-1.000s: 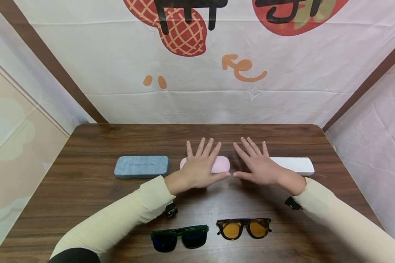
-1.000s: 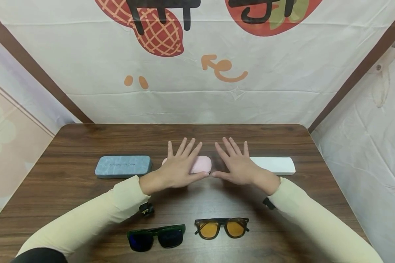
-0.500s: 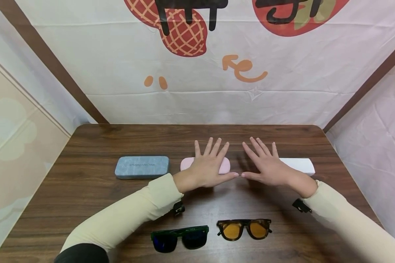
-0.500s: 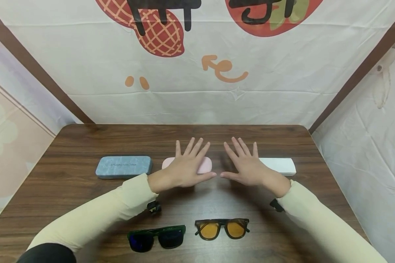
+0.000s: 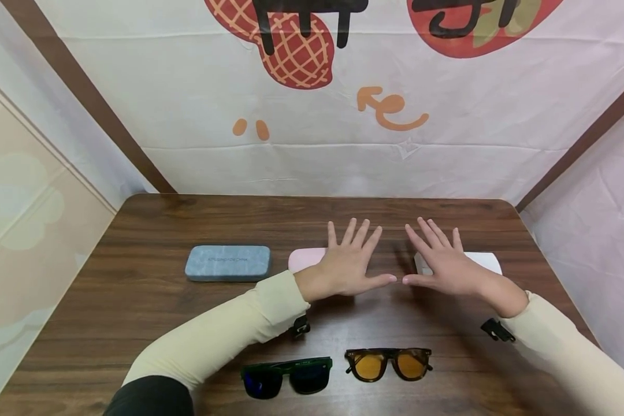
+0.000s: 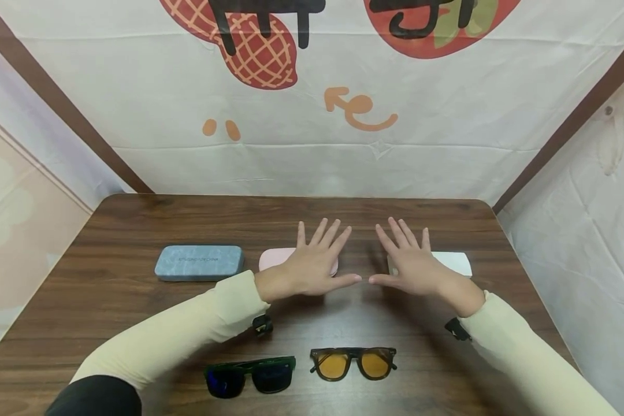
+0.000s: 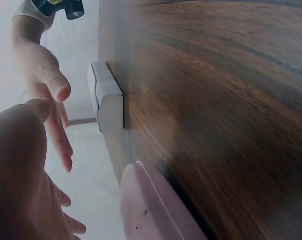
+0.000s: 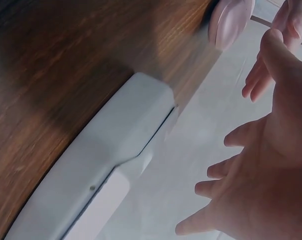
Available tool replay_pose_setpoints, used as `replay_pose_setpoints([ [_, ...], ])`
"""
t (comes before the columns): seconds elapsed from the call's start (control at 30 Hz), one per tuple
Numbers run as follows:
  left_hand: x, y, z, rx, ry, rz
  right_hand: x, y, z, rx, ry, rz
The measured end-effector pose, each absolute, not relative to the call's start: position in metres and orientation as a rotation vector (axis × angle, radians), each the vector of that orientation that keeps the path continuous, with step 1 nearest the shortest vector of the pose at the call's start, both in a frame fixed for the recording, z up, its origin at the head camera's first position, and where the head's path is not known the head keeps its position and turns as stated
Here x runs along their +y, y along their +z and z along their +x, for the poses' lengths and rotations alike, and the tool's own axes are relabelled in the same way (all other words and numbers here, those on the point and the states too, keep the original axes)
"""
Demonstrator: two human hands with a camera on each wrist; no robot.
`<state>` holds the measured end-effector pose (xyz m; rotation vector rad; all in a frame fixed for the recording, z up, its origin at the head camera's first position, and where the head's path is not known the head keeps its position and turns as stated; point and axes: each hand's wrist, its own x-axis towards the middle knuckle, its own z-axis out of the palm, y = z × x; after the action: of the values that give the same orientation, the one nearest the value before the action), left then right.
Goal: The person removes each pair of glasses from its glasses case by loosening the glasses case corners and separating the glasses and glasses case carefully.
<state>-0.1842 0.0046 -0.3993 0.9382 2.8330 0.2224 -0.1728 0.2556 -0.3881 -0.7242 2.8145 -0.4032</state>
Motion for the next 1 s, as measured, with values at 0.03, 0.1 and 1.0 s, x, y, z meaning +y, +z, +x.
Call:
replay_pose_setpoints([
  [0.03,0.007,-0.399,-0.184,2.833,0.219,0.942,0.258,-0.388,-0.173,2.813,-0.405,-0.714],
  [0.1,0.01,-0.399,-0.185,2.831,0.216,0.944,0.262,-0.388,-0.172,2.812,-0.416,-0.703],
  [1.0,0.049,-0.4,-0.194,2.803,0.162,0.923,0.298,-0.383,-0.167,2.828,-0.494,-0.584],
])
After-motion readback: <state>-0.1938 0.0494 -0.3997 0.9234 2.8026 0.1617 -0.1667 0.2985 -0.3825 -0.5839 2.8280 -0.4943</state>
